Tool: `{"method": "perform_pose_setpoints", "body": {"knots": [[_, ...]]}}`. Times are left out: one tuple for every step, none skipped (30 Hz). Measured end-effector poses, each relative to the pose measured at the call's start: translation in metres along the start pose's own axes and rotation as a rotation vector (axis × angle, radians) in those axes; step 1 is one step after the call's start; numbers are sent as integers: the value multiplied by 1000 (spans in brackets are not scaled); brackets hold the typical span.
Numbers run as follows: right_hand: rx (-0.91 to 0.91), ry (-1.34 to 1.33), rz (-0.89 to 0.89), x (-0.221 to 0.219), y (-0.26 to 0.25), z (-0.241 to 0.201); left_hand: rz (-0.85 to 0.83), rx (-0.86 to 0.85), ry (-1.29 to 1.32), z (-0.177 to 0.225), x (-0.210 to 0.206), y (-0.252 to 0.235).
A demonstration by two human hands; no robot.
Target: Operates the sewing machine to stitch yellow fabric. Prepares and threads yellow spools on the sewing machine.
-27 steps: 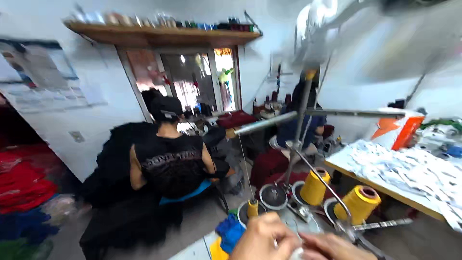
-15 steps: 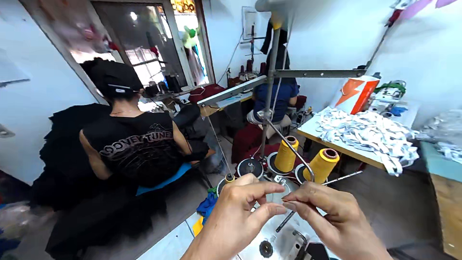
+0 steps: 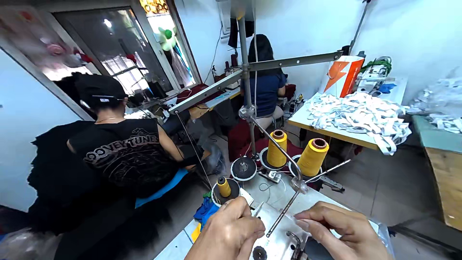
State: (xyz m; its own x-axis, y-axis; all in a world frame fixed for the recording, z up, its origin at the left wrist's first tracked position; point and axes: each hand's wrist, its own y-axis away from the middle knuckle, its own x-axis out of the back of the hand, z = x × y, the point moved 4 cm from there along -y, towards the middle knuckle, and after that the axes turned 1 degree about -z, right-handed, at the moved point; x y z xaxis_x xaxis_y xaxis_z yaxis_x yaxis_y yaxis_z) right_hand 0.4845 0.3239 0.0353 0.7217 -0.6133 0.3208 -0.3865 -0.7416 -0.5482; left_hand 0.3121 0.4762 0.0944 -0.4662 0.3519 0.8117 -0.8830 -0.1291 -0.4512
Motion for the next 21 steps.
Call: {"method": "perform_pose_setpoints", "body": {"knots": [[-38, 6, -1, 3, 5, 1, -30, -1, -20, 1, -2, 1], [-64, 11, -9, 6, 10, 3, -51, -8, -39, 2, -4, 1], [-79, 17, -21, 7, 14, 4, -65, -17, -63, 3, -6, 1], [-86, 24, -34, 8, 18, 5, -73, -27, -86, 3, -8, 0], [-89, 35, -47, 9, 21, 5, -77, -36, -106, 4, -10, -1], [-90, 45, -59, 9, 24, 5, -79, -43, -126, 5, -11, -2], [-89, 51, -70, 9, 26, 5, -82, -49, -146, 7, -12, -4], [-89, 54, -79, 9, 27, 6, -87, -54, -167, 8, -13, -5], [-89, 56, -82, 9, 28, 6, -93, -59, -183, 9, -14, -6], [-89, 55, -82, 10, 29, 7, -100, -66, -198, 9, -15, -7], [-90, 55, -81, 10, 30, 8, -106, -70, -213, 10, -15, -7], [-92, 53, -79, 9, 31, 8, -110, -73, -228, 10, -16, -8], [-94, 51, -79, 9, 31, 9, -116, -74, -240, 10, -16, -8], [-97, 49, -81, 9, 32, 9, -122, -72, -247, 10, -17, -8], [-101, 47, -85, 8, 32, 9, -124, -72, -248, 10, -17, -7], [-103, 42, -87, 8, 32, 10, -125, -71, -246, 9, -17, -7], [-104, 38, -88, 7, 32, 10, -124, -70, -247, 9, -17, -7], [-104, 36, -92, 6, 32, 11, -122, -69, -253, 8, -17, -7], [-104, 32, -95, 5, 32, 11, -118, -70, -262, 8, -17, -6], [-104, 29, -97, 5, 32, 11, -114, -72, -270, 7, -17, -7], [-106, 28, -97, 4, 31, 11, -113, -71, -274, 7, -17, -7]]}}
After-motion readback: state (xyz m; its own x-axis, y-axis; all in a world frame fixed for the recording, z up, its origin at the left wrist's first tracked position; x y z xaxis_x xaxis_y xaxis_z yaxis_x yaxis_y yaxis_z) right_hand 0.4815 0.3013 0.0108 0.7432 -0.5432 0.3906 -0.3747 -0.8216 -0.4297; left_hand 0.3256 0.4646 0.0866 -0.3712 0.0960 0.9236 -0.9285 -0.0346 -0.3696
